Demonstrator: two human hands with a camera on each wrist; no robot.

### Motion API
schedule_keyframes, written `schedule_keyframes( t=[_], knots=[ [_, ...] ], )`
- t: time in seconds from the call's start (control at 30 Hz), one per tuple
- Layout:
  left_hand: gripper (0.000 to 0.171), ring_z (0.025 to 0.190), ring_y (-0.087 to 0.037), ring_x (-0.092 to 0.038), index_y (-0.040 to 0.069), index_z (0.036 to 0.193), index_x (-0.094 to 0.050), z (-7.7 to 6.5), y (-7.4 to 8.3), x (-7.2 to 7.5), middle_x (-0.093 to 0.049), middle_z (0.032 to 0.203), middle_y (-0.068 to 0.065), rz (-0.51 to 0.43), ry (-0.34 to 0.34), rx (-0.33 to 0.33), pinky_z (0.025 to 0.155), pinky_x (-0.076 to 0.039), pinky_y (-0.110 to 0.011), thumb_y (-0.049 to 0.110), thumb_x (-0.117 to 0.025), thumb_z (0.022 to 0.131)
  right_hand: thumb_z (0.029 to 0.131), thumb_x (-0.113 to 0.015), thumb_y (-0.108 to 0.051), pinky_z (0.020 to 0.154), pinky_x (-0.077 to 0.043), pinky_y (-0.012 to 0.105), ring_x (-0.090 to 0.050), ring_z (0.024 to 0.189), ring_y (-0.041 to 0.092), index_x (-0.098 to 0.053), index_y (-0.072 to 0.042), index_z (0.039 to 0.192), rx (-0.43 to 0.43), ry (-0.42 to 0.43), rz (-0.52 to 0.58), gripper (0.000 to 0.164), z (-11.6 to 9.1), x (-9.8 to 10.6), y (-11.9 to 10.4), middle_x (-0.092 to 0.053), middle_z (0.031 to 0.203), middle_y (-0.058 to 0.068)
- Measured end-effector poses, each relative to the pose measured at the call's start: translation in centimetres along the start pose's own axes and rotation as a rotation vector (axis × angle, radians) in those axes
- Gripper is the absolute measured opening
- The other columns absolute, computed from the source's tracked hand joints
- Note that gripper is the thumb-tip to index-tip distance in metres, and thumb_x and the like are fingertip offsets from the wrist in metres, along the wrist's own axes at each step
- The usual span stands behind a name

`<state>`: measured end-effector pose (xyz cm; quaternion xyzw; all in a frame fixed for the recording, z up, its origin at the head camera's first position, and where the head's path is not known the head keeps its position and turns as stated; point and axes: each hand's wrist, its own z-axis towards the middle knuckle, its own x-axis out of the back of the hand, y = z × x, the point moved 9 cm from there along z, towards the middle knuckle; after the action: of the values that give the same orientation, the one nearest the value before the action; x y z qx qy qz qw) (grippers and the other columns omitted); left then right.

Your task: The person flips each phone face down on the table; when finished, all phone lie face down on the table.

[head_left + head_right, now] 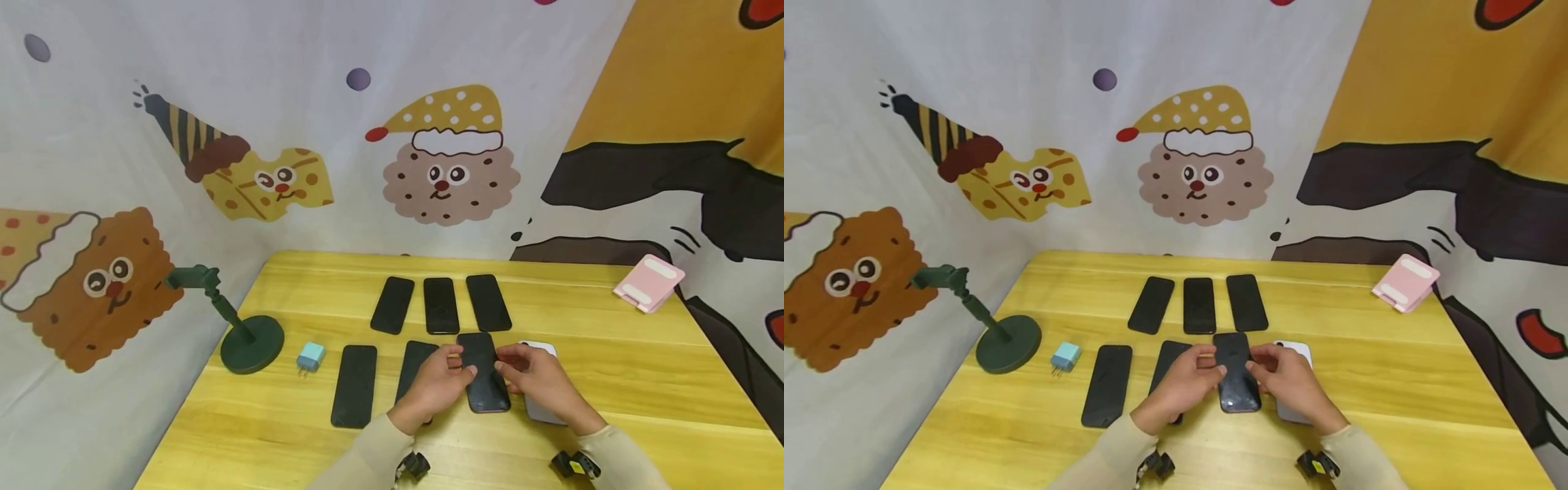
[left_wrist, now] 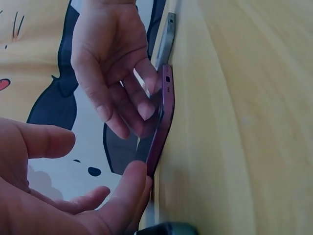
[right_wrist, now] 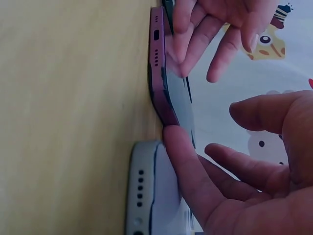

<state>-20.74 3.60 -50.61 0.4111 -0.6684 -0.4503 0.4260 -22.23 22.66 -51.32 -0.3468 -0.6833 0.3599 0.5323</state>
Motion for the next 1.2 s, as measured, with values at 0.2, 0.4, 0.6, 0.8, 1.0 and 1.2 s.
schedule_keyframes(
  t=[0.2,0.4,0.6,0.8,1.0,1.2],
  knots=[
    [0.054,0.125,-0.034,-0.067,0.005,0.149,-0.054,0.3,0.2,0.1,-0.066,0.138,-0.02,-0.015,0.02,-0.002,0.102,-0.057,-0.051,0.024,-0.071,0.102,0.101,-0.073,-0.02,0.07,-0.065,0.031,-0.074,0.111,0.029,-0.067,0.0,0.135,0.0,0.021,0.007,0.04,-0.1,0.1,-0.1,-0.071,0.131,0.022],
    [0.053,0.118,-0.03,-0.07,0.002,0.148,-0.055,0.5,0.2,0.4,-0.069,0.131,-0.019,-0.037,0.056,-0.005,0.097,-0.06,-0.045,0.021,-0.071,0.102,0.101,-0.073,-0.019,0.07,-0.065,0.032,-0.074,0.109,0.028,-0.068,0.001,0.135,0.008,0.024,0.008,0.04,-0.4,0.1,-0.5,-0.071,0.13,0.022],
    [0.055,0.108,-0.021,-0.07,-0.002,0.15,-0.051,0.6,-0.2,0.0,-0.066,0.128,-0.019,-0.178,0.032,0.011,0.083,-0.063,-0.036,0.012,-0.07,0.101,0.1,-0.075,-0.018,0.068,-0.065,0.031,-0.076,0.103,0.025,-0.067,0.003,0.135,0.02,0.021,0.006,0.042,-1.2,-0.3,-0.8,-0.073,0.128,0.022],
    [0.054,0.093,-0.017,-0.068,-0.006,0.149,-0.052,0.8,-0.3,0.2,-0.064,0.119,-0.018,-0.245,0.007,-0.017,0.078,-0.065,-0.036,-0.001,-0.067,0.098,0.097,-0.078,-0.018,0.065,-0.063,0.029,-0.078,0.087,0.021,-0.067,0.002,0.135,0.014,0.042,0.002,0.045,-1.8,-0.9,-0.8,-0.076,0.12,0.023],
    [0.052,0.088,-0.014,-0.063,-0.008,0.145,-0.057,0.8,-0.6,0.3,-0.064,0.112,-0.014,-0.25,-0.03,-0.034,0.077,-0.061,-0.029,-0.006,-0.066,0.094,0.097,-0.077,-0.017,0.067,-0.064,0.028,-0.078,0.093,0.022,-0.067,0.002,0.134,0.011,0.029,0.025,0.042,-2.1,-1.8,-1.2,-0.074,0.125,0.023],
    [0.049,0.091,-0.014,-0.068,-0.005,0.142,-0.06,0.7,-0.6,-0.1,-0.066,0.111,-0.014,-0.357,-0.09,-0.046,0.085,-0.063,-0.03,-0.008,-0.068,0.094,0.103,-0.071,-0.022,0.072,-0.065,0.032,-0.075,0.109,0.028,-0.064,0.003,0.138,0.013,-0.004,0.095,0.043,-2.2,-2.6,-1.7,-0.069,0.134,0.023]
  ],
)
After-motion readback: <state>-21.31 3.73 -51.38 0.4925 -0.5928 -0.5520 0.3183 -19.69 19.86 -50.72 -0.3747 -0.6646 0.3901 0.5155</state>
